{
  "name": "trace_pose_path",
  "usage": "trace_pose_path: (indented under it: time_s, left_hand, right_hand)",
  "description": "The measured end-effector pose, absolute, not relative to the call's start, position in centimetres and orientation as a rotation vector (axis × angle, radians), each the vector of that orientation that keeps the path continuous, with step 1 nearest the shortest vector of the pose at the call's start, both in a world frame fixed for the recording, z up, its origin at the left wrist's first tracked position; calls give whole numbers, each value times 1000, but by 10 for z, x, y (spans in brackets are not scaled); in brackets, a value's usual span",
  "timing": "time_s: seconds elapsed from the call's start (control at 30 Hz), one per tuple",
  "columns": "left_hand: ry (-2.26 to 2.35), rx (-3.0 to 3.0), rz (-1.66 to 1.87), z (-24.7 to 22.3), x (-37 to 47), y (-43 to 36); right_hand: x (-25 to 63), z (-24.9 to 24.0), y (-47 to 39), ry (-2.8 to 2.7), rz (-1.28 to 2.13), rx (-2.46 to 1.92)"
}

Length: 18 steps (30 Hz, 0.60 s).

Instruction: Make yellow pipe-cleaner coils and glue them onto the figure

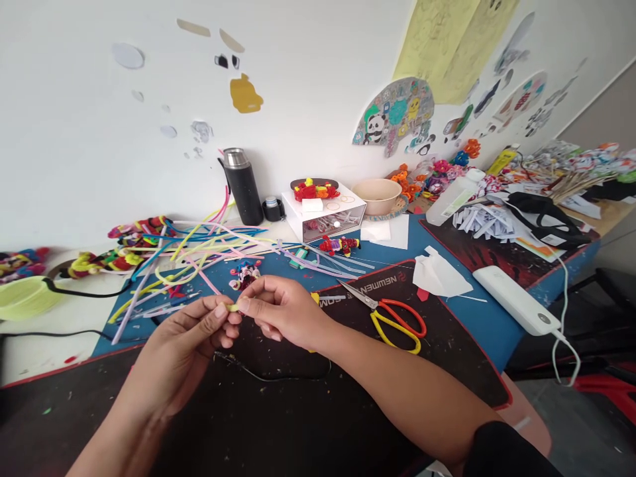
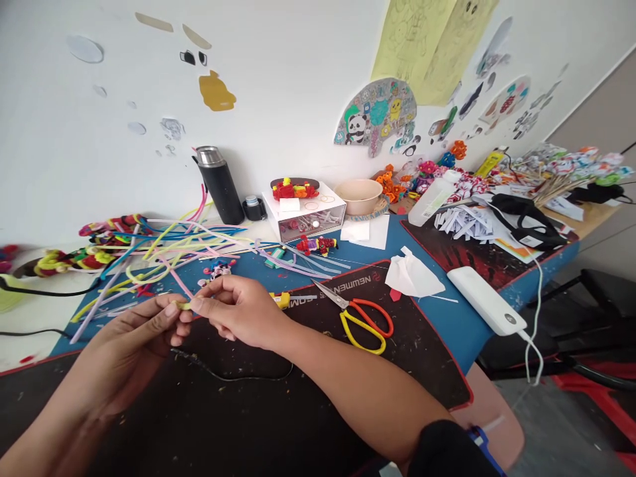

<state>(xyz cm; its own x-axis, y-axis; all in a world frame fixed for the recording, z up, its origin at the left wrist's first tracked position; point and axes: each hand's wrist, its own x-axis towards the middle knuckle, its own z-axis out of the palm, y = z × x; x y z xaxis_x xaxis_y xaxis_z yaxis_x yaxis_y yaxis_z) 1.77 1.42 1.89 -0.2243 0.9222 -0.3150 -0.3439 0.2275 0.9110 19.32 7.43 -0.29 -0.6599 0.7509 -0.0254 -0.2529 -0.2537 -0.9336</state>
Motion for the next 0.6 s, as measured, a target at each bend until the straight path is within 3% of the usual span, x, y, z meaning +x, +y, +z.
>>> trace_pose_path:
  time_s: [0.6]
  left_hand:
    - [1218,801,1131,21,-1,8]
  right_hand:
    - [201,5,79,-1461,2058,-589]
